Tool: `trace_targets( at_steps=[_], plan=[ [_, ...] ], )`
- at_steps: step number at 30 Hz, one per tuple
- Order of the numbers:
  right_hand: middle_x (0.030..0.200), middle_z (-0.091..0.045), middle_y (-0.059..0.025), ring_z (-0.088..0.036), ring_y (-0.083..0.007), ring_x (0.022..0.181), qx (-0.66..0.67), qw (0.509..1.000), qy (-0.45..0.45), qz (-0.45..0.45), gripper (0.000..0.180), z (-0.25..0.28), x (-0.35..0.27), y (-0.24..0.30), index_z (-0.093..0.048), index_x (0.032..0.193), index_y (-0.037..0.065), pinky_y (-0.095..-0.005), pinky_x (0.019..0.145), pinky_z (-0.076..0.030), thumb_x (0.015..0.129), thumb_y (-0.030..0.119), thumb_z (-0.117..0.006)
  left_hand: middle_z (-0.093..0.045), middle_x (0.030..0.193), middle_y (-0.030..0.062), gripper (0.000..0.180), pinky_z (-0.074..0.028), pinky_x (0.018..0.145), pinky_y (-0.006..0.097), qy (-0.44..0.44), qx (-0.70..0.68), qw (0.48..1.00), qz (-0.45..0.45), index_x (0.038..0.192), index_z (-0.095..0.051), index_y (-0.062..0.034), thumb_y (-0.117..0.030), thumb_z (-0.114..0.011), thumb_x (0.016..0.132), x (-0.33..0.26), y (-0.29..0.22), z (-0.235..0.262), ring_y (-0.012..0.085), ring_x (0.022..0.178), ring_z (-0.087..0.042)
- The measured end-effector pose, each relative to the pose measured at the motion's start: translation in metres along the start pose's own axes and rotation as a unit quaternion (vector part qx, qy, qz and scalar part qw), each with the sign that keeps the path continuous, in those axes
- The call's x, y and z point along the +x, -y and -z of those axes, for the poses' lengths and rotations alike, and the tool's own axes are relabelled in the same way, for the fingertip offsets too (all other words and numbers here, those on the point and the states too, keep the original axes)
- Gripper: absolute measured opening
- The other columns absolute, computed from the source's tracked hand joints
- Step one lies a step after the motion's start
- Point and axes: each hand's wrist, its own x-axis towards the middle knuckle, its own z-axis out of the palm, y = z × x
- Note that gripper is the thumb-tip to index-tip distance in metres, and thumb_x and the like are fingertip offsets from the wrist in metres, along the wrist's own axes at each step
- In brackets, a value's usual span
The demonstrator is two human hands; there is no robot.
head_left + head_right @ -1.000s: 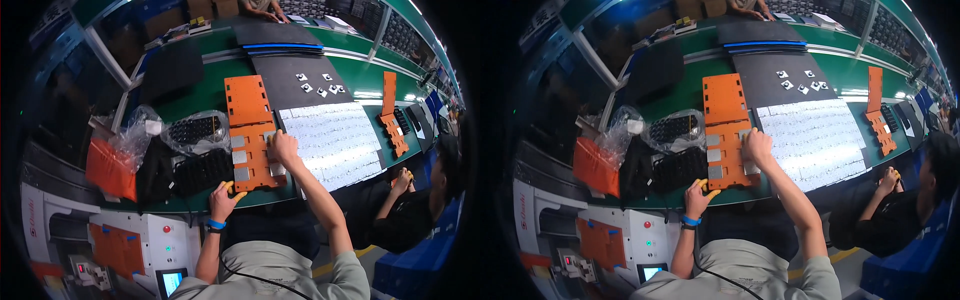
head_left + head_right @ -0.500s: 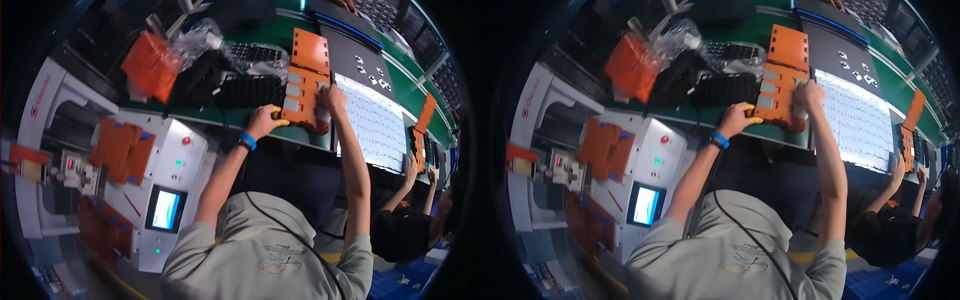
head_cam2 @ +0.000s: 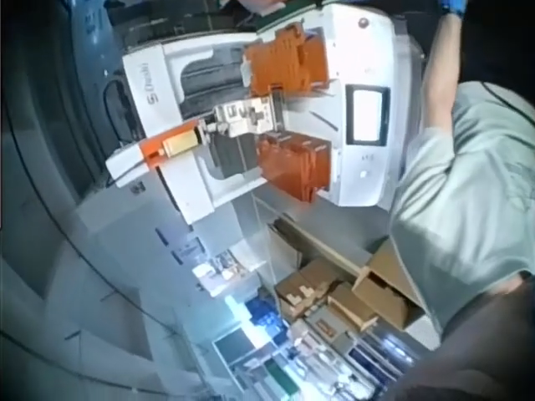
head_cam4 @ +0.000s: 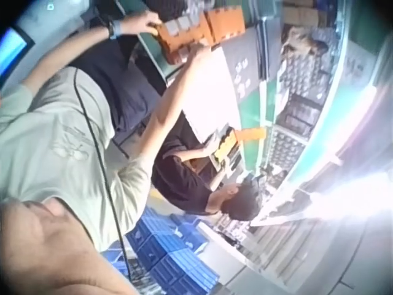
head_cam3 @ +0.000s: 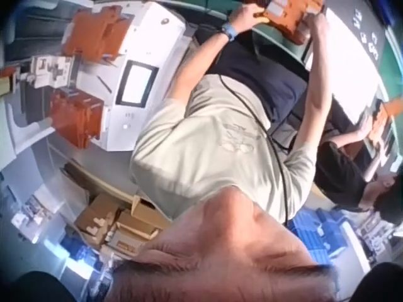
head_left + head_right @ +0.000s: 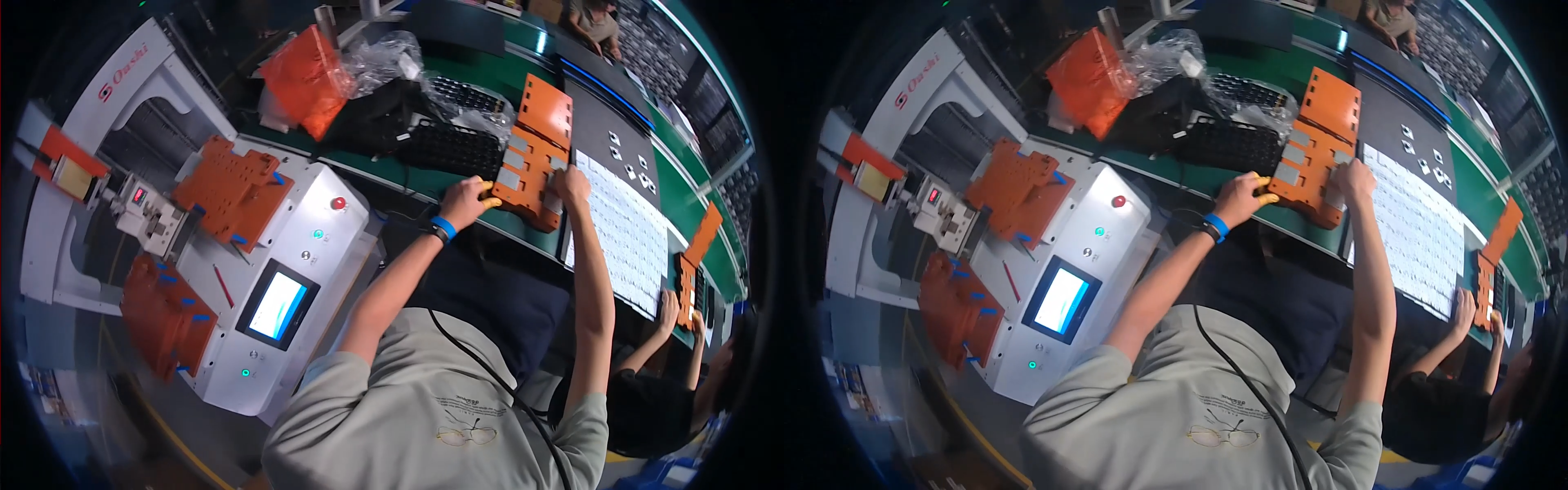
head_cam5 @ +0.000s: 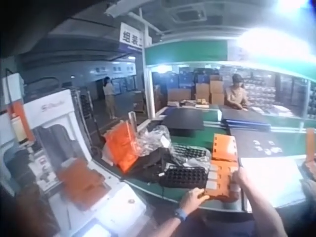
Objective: The recorder attaches LED modules from a component sheet onto orange fixture panels and processes the panels using an automated assembly machine.
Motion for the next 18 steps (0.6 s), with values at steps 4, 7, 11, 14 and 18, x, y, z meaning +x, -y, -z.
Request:
trace_targets(
  at_steps=[4,7,11,14,18],
  plan=[
    [0.107,-0.07,-0.0271,-0.068,-0.0427,0.104,-0.012,1.0,0.011,-0.008,0.048,-0.003,0.009,-0.004,-0.07,0.106,-0.003,-0.0509,0.09,-0.053,0.089,0.036,-0.048,-0.062,0.101,0.0137,0.041,-0.052,0.083,0.044,-0.069,0.052,0.996,-0.039,0.106,-0.07,0.003,-0.028,-0.079,0.081,-0.014,-0.011,-0.01,0.0325,0.099,-0.061],
    [0.102,-0.072,-0.0251,-0.07,-0.0412,0.1,-0.044,0.999,0.015,-0.008,0.048,-0.014,0.023,-0.011,-0.07,0.105,-0.002,-0.05,0.087,-0.054,0.088,0.038,-0.048,-0.059,0.102,0.0121,0.041,-0.048,0.087,0.042,-0.105,0.091,0.99,-0.038,0.111,-0.067,0.0014,-0.029,-0.075,0.084,-0.021,-0.013,-0.017,0.0306,0.1,-0.058],
    [0.115,-0.069,-0.0253,-0.066,-0.0411,0.11,-0.078,0.993,0.083,-0.024,0.053,-0.016,0.045,-0.015,-0.065,0.117,0.001,-0.0508,0.092,-0.053,0.091,0.045,-0.051,-0.059,0.103,0.0124,0.043,-0.046,0.089,0.043,-0.118,0.094,0.988,-0.024,0.112,-0.066,0.0009,-0.031,-0.074,0.084,-0.022,-0.011,-0.017,0.0306,0.1,-0.057],
    [0.111,-0.07,-0.0251,-0.069,-0.038,0.105,-0.093,0.987,0.129,-0.001,0.047,-0.016,0.054,-0.014,-0.068,0.111,0.001,-0.0475,0.088,-0.055,0.091,0.042,-0.054,-0.06,0.104,0.0125,0.044,-0.046,0.091,0.043,-0.136,0.083,0.987,-0.028,0.113,-0.066,0.0003,-0.031,-0.075,0.083,-0.022,-0.007,-0.021,0.0308,0.102,-0.057],
    [0.071,-0.071,-0.0178,-0.072,-0.0287,0.063,-0.233,0.921,0.105,0.293,0.048,-0.024,0.069,-0.037,-0.073,0.087,0.002,-0.0392,0.067,-0.061,0.089,0.047,-0.057,-0.06,0.109,0.013,0.047,-0.045,0.093,0.044,-0.128,0.095,0.987,-0.013,0.116,-0.065,-0.0015,-0.033,-0.075,0.083,-0.023,-0.001,-0.028,0.0304,0.102,-0.057]
  ],
)
